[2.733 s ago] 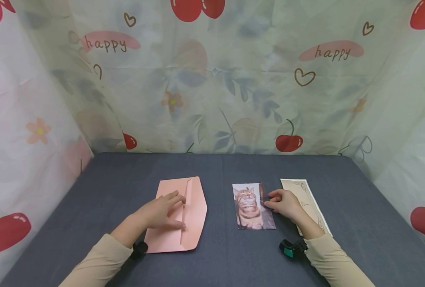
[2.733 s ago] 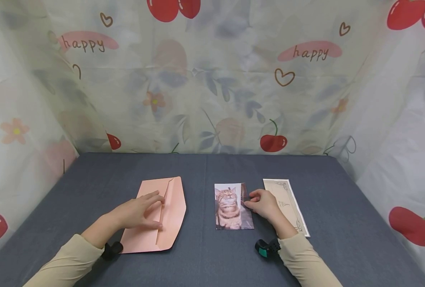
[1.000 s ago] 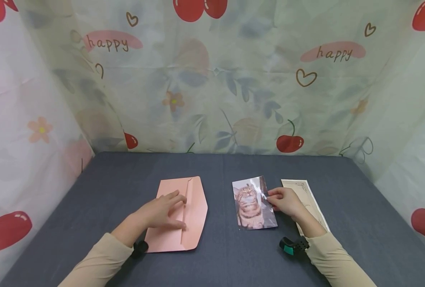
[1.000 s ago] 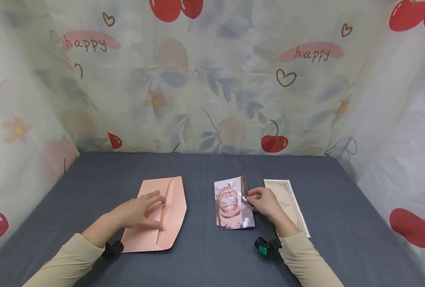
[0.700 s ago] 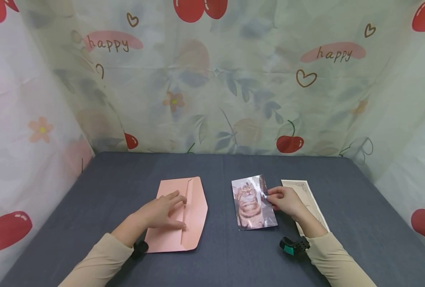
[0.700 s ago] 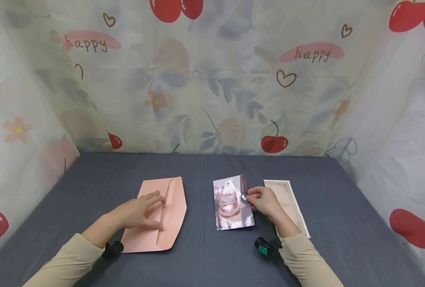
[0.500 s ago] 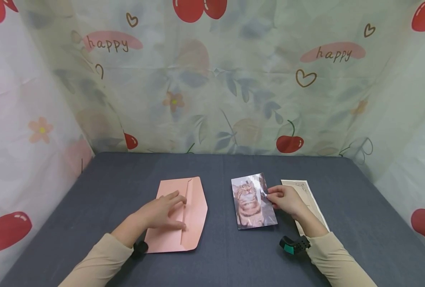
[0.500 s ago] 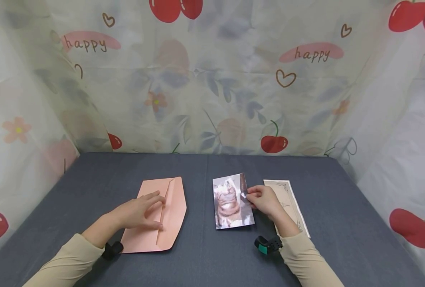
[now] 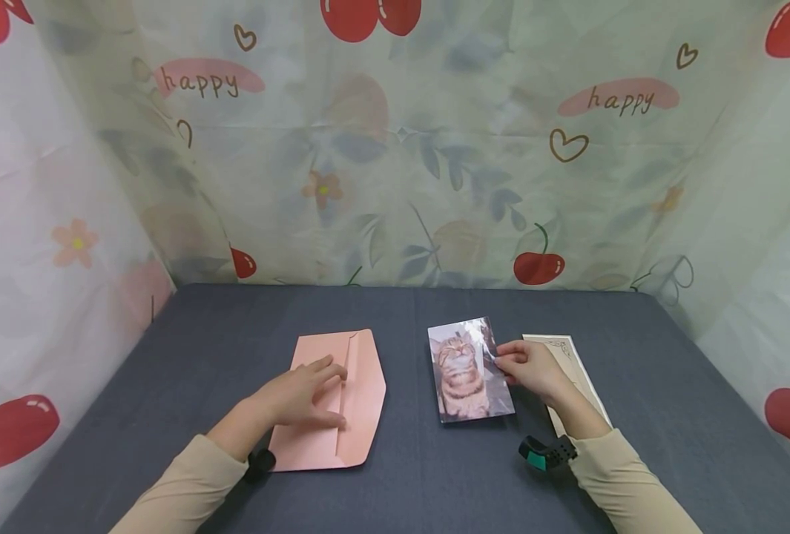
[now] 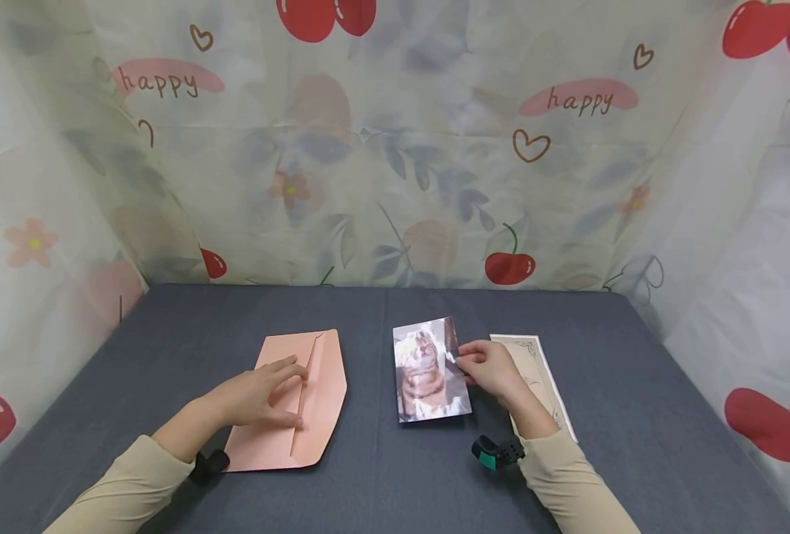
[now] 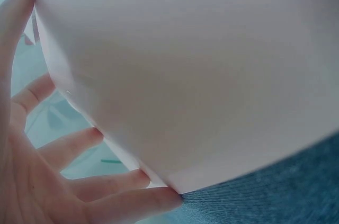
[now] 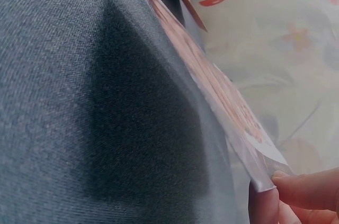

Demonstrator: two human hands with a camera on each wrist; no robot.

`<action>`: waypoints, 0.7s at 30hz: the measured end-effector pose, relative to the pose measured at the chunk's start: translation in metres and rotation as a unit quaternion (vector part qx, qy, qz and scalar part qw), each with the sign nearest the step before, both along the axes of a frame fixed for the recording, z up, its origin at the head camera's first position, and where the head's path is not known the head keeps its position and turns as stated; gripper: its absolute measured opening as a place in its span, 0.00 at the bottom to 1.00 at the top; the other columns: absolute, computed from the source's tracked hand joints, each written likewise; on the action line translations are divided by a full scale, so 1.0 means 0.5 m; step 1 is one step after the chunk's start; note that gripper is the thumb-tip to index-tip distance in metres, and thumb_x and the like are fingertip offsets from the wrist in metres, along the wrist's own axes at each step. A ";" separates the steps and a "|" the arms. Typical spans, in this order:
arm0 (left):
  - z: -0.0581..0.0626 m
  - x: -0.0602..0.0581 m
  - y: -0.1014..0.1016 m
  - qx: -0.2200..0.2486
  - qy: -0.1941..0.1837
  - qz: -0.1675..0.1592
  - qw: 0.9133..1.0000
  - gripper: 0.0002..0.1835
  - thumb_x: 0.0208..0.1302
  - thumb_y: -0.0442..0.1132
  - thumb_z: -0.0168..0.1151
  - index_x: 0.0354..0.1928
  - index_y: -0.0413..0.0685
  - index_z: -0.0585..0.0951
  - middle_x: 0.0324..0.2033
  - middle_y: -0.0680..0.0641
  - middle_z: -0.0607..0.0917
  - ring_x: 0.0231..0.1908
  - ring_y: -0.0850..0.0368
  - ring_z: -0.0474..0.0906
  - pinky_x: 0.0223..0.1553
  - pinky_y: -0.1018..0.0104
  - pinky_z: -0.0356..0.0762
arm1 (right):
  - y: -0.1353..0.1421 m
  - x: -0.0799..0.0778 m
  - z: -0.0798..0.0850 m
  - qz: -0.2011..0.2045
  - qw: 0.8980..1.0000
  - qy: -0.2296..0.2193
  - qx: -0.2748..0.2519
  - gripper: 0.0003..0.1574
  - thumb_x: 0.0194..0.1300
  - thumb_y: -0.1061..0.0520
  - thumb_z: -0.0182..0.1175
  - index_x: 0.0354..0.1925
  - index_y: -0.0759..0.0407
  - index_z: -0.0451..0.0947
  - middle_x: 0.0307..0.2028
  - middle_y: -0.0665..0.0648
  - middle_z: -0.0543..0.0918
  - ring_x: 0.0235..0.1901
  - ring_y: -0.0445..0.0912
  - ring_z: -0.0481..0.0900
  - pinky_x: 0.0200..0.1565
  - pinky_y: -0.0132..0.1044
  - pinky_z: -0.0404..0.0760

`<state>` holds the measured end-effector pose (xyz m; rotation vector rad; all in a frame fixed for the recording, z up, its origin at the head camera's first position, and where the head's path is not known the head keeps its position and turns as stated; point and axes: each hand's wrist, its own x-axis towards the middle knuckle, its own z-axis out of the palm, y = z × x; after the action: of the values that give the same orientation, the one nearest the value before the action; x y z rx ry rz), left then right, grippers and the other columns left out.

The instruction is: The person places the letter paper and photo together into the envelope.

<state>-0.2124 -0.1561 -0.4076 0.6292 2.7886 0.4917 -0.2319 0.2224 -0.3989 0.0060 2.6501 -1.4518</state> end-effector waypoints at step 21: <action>0.000 -0.001 0.001 -0.004 -0.001 0.000 1.000 0.34 0.45 0.66 0.66 0.54 0.63 0.71 0.68 0.40 0.62 0.62 0.34 0.66 0.56 0.38 0.68 | -0.030 -0.004 0.018 0.015 1.000 0.003 -0.007 0.19 0.63 0.63 0.57 0.49 0.75 0.72 0.37 0.66 0.83 0.28 0.37 0.77 0.33 0.31 0.82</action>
<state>-0.2128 -0.1557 -0.4078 0.6264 2.7875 0.4817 -0.2338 0.2073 -0.3898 -0.0386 2.6338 -1.4633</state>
